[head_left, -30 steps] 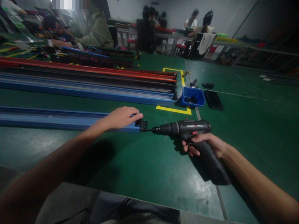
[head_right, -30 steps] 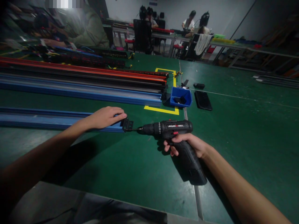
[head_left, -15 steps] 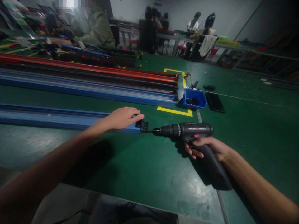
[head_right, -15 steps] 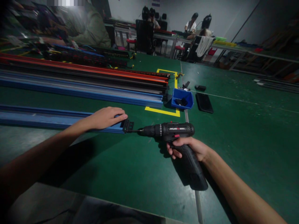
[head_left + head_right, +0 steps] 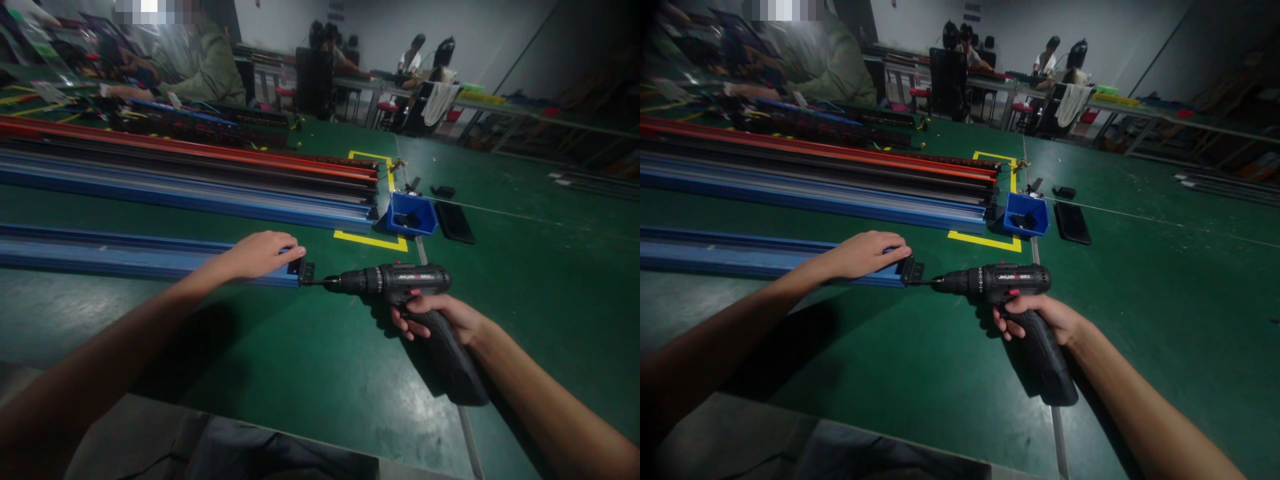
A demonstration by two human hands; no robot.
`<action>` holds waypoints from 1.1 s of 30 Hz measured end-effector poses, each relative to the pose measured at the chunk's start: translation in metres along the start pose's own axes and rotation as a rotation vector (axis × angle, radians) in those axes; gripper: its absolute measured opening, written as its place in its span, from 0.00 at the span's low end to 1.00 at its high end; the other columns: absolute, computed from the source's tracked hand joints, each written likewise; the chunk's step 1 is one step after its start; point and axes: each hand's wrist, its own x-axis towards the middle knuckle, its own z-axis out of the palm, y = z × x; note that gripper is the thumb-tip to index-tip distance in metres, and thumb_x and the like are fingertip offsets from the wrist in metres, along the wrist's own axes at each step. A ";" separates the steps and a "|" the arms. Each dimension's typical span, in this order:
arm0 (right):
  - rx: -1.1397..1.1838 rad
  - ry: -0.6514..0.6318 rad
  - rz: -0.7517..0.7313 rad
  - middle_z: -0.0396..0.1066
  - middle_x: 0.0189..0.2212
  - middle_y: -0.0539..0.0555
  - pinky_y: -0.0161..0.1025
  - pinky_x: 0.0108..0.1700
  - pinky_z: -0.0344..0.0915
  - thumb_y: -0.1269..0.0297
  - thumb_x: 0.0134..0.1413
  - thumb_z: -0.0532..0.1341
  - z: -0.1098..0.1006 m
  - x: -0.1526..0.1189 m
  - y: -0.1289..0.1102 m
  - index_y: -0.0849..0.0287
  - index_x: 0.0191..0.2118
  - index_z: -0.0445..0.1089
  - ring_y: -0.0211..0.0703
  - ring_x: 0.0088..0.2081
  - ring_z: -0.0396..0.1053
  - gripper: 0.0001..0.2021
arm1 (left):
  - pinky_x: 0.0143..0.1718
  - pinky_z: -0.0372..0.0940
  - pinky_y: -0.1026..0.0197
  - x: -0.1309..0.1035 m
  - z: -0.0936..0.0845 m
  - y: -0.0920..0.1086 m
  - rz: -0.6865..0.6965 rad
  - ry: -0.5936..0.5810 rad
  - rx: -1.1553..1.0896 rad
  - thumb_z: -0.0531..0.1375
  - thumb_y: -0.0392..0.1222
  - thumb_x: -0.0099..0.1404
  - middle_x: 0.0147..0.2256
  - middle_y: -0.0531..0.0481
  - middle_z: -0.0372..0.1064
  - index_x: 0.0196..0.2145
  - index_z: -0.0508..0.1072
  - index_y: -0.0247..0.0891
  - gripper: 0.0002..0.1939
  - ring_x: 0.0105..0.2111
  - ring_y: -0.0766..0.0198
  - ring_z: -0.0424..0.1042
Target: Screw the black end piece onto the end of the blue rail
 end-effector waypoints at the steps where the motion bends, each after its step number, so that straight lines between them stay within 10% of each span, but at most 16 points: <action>1: 0.000 -0.007 -0.006 0.79 0.34 0.59 0.33 0.38 0.75 0.66 0.60 0.67 0.000 0.000 0.000 0.72 0.42 0.80 0.30 0.24 0.70 0.11 | 0.38 0.59 0.56 0.000 0.000 0.000 -0.002 -0.001 0.002 0.43 0.63 0.78 0.43 0.45 0.77 0.42 0.77 0.40 0.30 0.42 0.53 0.74; 33: 0.021 0.015 -0.019 0.77 0.31 0.56 0.33 0.37 0.75 0.66 0.60 0.68 -0.005 -0.002 0.006 0.72 0.42 0.81 0.29 0.22 0.69 0.11 | 0.37 0.59 0.58 0.002 0.000 0.002 0.023 0.002 0.015 0.44 0.60 0.78 0.41 0.46 0.77 0.42 0.77 0.40 0.28 0.40 0.55 0.74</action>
